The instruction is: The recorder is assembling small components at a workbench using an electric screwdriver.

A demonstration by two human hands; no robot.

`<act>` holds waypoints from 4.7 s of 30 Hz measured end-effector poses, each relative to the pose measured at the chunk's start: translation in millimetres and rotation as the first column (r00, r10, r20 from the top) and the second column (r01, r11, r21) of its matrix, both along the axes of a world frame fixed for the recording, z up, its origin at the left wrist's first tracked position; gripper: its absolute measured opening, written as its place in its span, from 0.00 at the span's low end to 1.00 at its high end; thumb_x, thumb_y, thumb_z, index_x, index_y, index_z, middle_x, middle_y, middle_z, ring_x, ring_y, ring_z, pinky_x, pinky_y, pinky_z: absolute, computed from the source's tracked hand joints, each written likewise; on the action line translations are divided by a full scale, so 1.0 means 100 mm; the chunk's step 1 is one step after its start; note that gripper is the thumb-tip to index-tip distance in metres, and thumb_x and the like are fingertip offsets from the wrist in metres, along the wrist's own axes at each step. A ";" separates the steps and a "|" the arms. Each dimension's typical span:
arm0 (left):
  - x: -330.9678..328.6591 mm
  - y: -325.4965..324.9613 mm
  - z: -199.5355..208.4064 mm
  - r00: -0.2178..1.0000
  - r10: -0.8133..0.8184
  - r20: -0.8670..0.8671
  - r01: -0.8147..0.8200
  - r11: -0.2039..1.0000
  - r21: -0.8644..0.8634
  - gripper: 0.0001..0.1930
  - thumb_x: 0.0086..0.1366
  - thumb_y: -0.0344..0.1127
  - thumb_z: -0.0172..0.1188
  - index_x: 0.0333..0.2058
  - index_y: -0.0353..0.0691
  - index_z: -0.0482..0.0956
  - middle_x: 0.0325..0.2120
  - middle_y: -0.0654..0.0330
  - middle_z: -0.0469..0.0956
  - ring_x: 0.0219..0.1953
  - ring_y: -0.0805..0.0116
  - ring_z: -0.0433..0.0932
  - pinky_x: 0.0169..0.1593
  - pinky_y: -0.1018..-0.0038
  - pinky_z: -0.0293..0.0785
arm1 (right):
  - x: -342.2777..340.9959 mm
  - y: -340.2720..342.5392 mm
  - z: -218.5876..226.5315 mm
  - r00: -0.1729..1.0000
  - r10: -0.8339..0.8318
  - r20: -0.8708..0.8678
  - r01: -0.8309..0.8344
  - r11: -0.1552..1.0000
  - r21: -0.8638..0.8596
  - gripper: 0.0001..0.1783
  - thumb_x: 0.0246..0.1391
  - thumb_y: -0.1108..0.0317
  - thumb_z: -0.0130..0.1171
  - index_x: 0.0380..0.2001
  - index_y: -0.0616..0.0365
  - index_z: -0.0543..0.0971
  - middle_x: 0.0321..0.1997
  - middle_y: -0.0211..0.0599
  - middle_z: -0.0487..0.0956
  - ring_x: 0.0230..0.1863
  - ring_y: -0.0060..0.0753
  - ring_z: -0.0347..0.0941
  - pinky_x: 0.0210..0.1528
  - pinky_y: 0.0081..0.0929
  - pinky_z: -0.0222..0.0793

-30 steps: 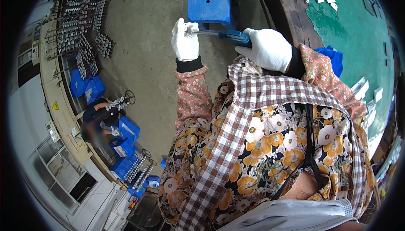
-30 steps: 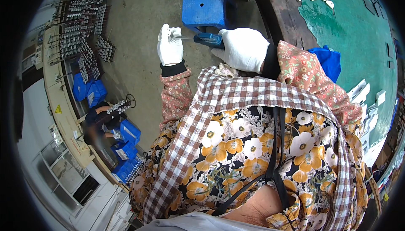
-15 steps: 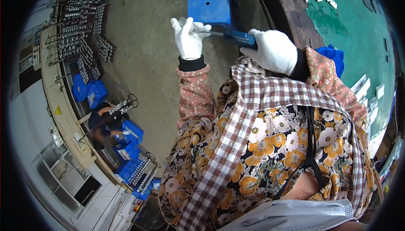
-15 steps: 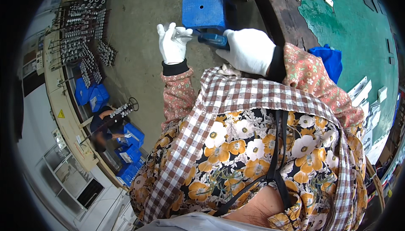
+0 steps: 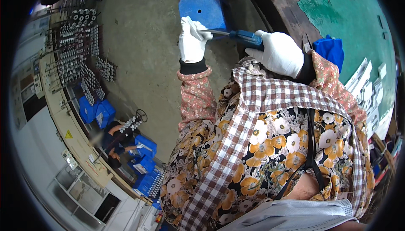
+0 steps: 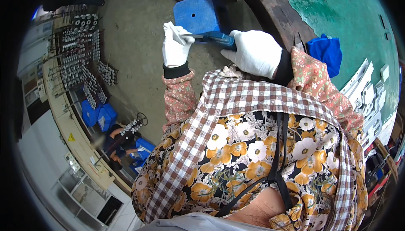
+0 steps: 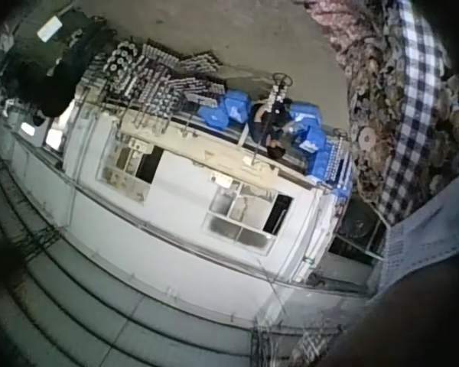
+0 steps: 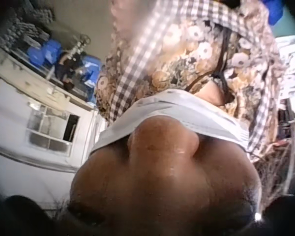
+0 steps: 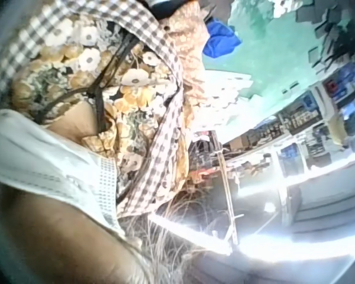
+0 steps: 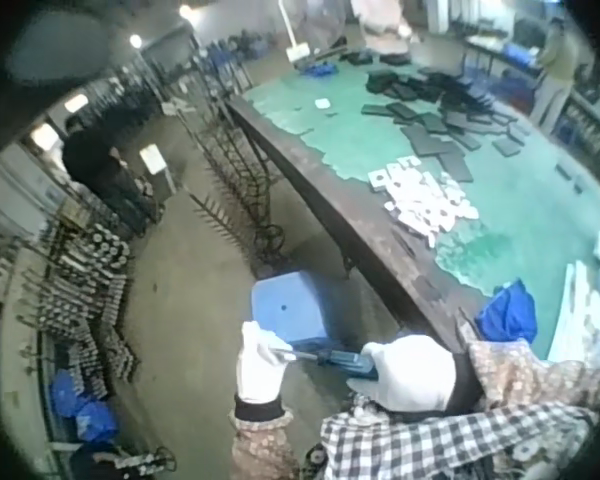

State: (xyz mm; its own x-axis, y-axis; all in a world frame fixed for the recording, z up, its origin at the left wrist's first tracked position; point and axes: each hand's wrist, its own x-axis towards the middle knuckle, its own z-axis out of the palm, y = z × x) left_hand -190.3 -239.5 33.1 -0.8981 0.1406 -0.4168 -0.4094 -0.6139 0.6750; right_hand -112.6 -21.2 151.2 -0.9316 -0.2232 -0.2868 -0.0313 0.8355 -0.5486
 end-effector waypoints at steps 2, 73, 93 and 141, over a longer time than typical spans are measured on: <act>-0.02 0.12 0.09 0.991 0.091 0.095 -0.100 0.991 0.088 0.13 0.67 0.46 0.49 0.36 0.41 0.70 0.17 0.65 0.66 0.18 0.73 0.68 0.20 0.77 0.64 | 0.01 0.04 0.01 0.996 -0.085 -0.020 0.084 0.996 -0.014 0.16 0.49 0.58 0.60 0.32 0.61 0.76 0.21 0.50 0.76 0.27 0.51 0.75 0.31 0.39 0.70; 0.73 2.58 0.26 0.047 -0.997 0.059 0.996 0.042 -0.079 0.09 0.64 0.39 0.55 0.33 0.42 0.68 0.22 0.62 0.69 0.22 0.69 0.74 0.22 0.75 0.72 | 1.97 0.29 0.35 0.566 -0.818 0.108 0.811 0.528 -0.252 0.17 0.49 0.55 0.61 0.33 0.57 0.73 0.19 0.45 0.75 0.24 0.50 0.74 0.27 0.38 0.69; 1.19 2.87 0.25 0.276 -0.931 -0.239 0.834 0.356 -0.422 0.14 0.65 0.39 0.55 0.41 0.32 0.73 0.31 0.63 0.76 0.32 0.79 0.72 0.37 0.83 0.69 | 1.58 0.54 0.32 -0.201 -0.978 0.049 0.830 -0.197 -0.522 0.29 0.46 0.69 0.63 0.53 0.60 0.68 0.30 0.45 0.78 0.25 0.32 0.77 0.29 0.26 0.71; -2.67 3.15 0.49 -0.519 -0.838 0.172 -0.742 0.341 -0.577 0.08 0.51 0.31 0.58 0.32 0.45 0.77 0.30 0.60 0.76 0.38 0.62 0.75 0.42 0.66 0.68 | 1.10 -0.11 0.24 0.282 -0.941 0.186 0.950 0.247 -0.190 0.22 0.50 0.65 0.60 0.48 0.60 0.71 0.30 0.52 0.78 0.34 0.50 0.77 0.37 0.33 0.69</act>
